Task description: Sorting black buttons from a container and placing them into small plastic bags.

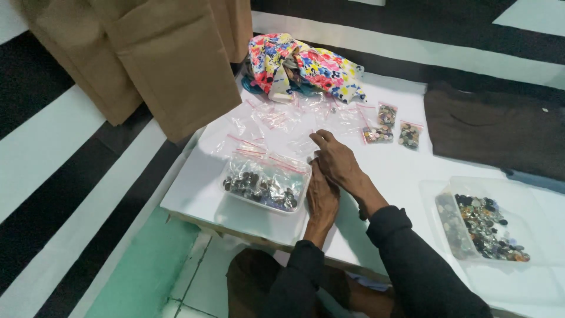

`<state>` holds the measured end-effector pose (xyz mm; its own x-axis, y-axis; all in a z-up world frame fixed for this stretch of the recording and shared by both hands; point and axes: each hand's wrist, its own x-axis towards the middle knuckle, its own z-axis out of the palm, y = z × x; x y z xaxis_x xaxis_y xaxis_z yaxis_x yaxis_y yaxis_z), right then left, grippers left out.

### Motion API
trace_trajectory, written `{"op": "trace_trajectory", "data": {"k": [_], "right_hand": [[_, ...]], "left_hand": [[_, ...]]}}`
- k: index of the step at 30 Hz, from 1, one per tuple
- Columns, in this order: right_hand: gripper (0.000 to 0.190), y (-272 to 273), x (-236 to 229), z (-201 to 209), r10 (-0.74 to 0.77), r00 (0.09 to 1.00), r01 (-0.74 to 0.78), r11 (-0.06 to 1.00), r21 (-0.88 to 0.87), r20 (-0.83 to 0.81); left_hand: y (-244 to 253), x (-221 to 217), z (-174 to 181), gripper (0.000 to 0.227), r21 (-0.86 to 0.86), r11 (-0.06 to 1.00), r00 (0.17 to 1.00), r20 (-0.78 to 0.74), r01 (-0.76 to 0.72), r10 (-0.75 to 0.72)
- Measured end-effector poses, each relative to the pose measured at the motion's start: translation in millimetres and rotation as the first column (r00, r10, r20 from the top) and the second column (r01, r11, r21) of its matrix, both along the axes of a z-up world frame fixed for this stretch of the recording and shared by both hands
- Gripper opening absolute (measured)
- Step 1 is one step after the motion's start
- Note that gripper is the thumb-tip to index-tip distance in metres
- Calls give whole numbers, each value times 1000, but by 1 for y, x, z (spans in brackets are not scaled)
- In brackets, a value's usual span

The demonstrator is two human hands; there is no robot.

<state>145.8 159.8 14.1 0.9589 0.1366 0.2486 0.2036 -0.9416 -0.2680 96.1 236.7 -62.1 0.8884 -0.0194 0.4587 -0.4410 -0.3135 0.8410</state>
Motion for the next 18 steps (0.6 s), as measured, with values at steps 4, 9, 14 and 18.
{"op": "trace_trajectory", "data": {"k": [4,9,14,18], "right_hand": [[53,9,25,-1,-2,995,-1,999,-33,-96],[42,-9,50,-35,16,986,-19,1000,-18,-163],[28,-21,49,-47,67,996,-73,989,125,53],[28,-29,41,-45,138,968,-208,910,359,210]], "left_hand": [[4,17,-16,65,90,993,997,-10,-78,79],[7,15,-3,50,413,806,865,448,-424,225],[2,2,5,46,134,960,968,96,-245,234],[8,-9,36,39,43,987,985,-75,-154,157]]}}
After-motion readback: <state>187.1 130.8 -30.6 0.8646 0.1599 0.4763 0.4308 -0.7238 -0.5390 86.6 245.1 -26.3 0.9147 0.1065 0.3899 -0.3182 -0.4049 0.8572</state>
